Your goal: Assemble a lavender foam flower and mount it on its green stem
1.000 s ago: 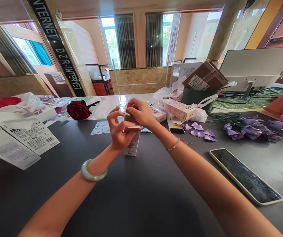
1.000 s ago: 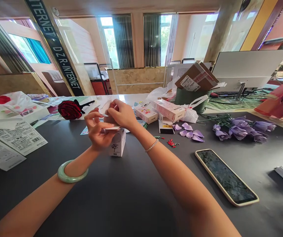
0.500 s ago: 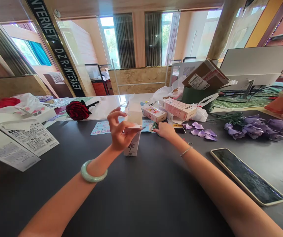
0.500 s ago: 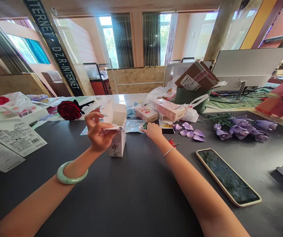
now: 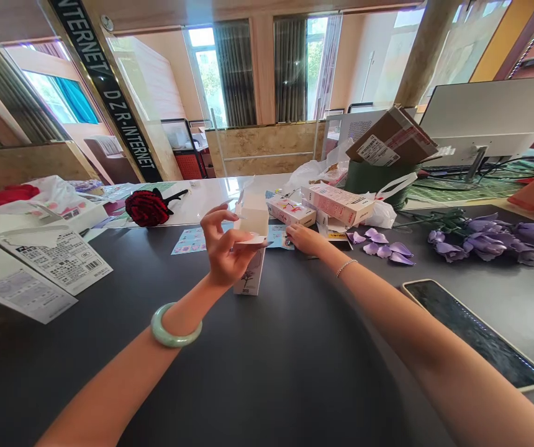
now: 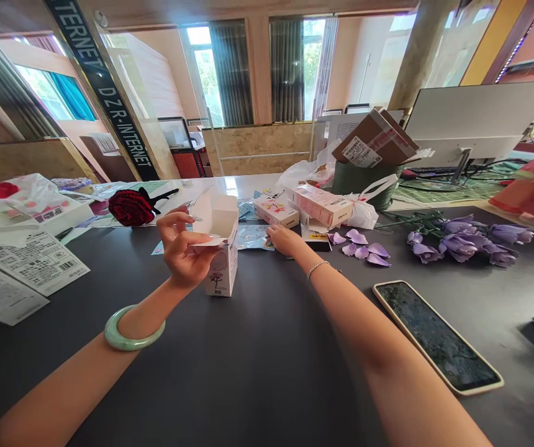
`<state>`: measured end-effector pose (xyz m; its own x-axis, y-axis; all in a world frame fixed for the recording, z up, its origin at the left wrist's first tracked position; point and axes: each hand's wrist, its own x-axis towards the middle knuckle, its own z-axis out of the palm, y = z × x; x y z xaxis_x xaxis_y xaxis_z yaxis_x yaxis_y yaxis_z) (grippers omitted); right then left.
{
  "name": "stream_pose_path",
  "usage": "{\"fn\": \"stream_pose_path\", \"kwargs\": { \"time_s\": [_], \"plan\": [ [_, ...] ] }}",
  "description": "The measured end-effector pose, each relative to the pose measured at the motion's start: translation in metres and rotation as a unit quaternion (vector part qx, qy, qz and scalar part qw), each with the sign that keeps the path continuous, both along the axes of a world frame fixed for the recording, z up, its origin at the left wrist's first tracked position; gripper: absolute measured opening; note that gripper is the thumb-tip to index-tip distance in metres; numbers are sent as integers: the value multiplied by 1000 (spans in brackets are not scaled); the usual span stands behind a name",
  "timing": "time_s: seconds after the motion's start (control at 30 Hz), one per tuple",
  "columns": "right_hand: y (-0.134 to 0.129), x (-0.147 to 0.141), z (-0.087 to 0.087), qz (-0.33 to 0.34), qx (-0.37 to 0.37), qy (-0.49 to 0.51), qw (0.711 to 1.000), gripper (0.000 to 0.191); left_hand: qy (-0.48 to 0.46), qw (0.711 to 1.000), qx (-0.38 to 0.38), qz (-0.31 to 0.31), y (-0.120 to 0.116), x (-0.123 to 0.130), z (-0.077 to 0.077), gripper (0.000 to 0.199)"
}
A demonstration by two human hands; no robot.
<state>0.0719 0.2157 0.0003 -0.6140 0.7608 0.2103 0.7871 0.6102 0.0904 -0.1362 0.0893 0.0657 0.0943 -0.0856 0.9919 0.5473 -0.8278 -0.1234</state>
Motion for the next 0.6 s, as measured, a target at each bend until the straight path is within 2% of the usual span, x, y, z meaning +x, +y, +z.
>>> {"fn": "stream_pose_path", "kwargs": {
  "time_s": [0.13, 0.27, 0.6],
  "plan": [
    [6, 0, -12, 11, 13, -20, 1000, 26, 2, 1000, -5, 0, 0, 0, 0, 23],
    [9, 3, -15, 8, 12, -27, 1000, 28, 4, 1000, -5, 5, 0, 0, 0, 23],
    [3, 0, -11, -89, -59, -42, 993, 32, 2, 1000, -1, 8, -1, 0, 0, 24]
  ]
}}
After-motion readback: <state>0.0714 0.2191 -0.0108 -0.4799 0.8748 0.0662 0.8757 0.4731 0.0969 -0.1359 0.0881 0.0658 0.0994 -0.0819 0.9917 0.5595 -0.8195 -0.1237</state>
